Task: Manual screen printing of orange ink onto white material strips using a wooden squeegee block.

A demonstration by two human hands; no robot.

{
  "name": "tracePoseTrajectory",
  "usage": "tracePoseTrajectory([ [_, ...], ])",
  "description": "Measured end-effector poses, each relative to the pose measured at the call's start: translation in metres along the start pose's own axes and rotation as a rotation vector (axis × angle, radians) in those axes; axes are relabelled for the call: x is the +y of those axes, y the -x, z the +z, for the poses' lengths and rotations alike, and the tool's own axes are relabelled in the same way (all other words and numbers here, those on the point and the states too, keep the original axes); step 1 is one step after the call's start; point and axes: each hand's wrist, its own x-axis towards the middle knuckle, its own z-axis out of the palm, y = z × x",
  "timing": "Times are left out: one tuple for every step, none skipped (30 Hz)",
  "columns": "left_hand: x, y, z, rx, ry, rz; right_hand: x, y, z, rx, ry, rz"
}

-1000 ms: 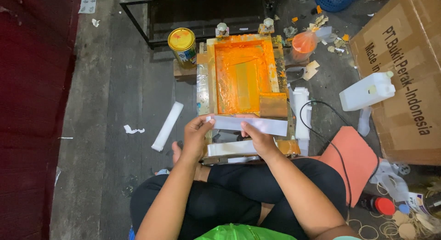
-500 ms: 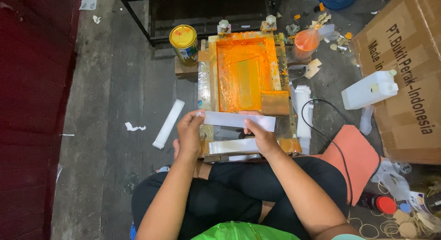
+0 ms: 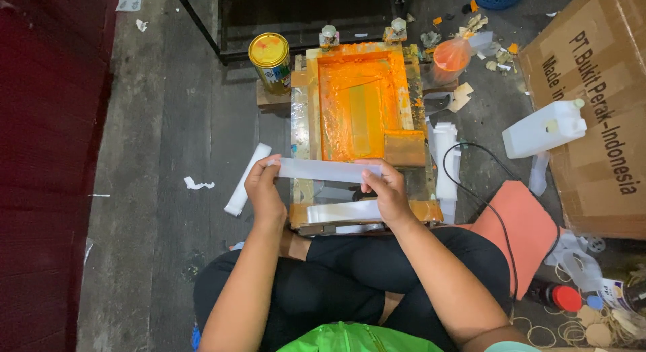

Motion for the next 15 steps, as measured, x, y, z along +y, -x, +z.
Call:
tracePoseTrajectory([
  [0.000,-0.001,-0.001,0.000,0.000,0.000,0.000,0.000,0.000,0.000,0.000,0.000],
  [0.000,-0.001,-0.001,0.017,0.011,0.013,0.000,0.001,-0.001,0.000,-0.003,0.002],
  [0.000,-0.002,-0.002,0.035,0.022,0.026,0.000,0.001,-0.001,0.001,-0.005,0.003],
  [-0.001,-0.003,-0.002,0.035,0.021,0.025,0.001,0.000,-0.002,0.001,-0.005,0.004],
  [-0.001,-0.005,-0.003,0.046,0.029,0.028,0.002,0.000,-0.002,0.001,-0.015,0.003],
  [-0.002,-0.006,-0.004,0.058,0.036,0.030,0.004,0.000,-0.003,0.001,-0.025,0.002],
  [-0.004,-0.008,-0.006,0.059,0.035,0.029,0.003,0.000,-0.003,0.001,-0.025,0.003],
  [-0.007,-0.011,-0.008,0.066,0.054,0.033,0.002,0.000,-0.003,-0.004,-0.019,0.003],
  [-0.009,-0.014,-0.010,0.074,0.073,0.038,0.001,-0.001,-0.002,-0.008,-0.014,0.004],
  [-0.009,-0.014,-0.011,0.075,0.073,0.037,0.002,0.000,-0.003,-0.009,-0.014,0.005],
  [-0.009,-0.014,-0.012,0.062,0.097,0.035,0.003,0.000,-0.003,-0.011,-0.015,0.006],
  [-0.009,-0.015,-0.013,0.048,0.121,0.032,0.005,0.000,-0.003,-0.012,-0.017,0.007],
  [-0.007,-0.014,-0.011,0.048,0.121,0.032,0.003,0.000,-0.003,-0.012,-0.017,0.008],
  [-0.006,-0.014,-0.008,0.009,0.198,-0.008,0.002,0.000,-0.003,-0.014,-0.021,0.014],
  [-0.005,-0.013,-0.006,-0.031,0.276,-0.048,0.001,0.000,-0.003,-0.016,-0.026,0.021],
])
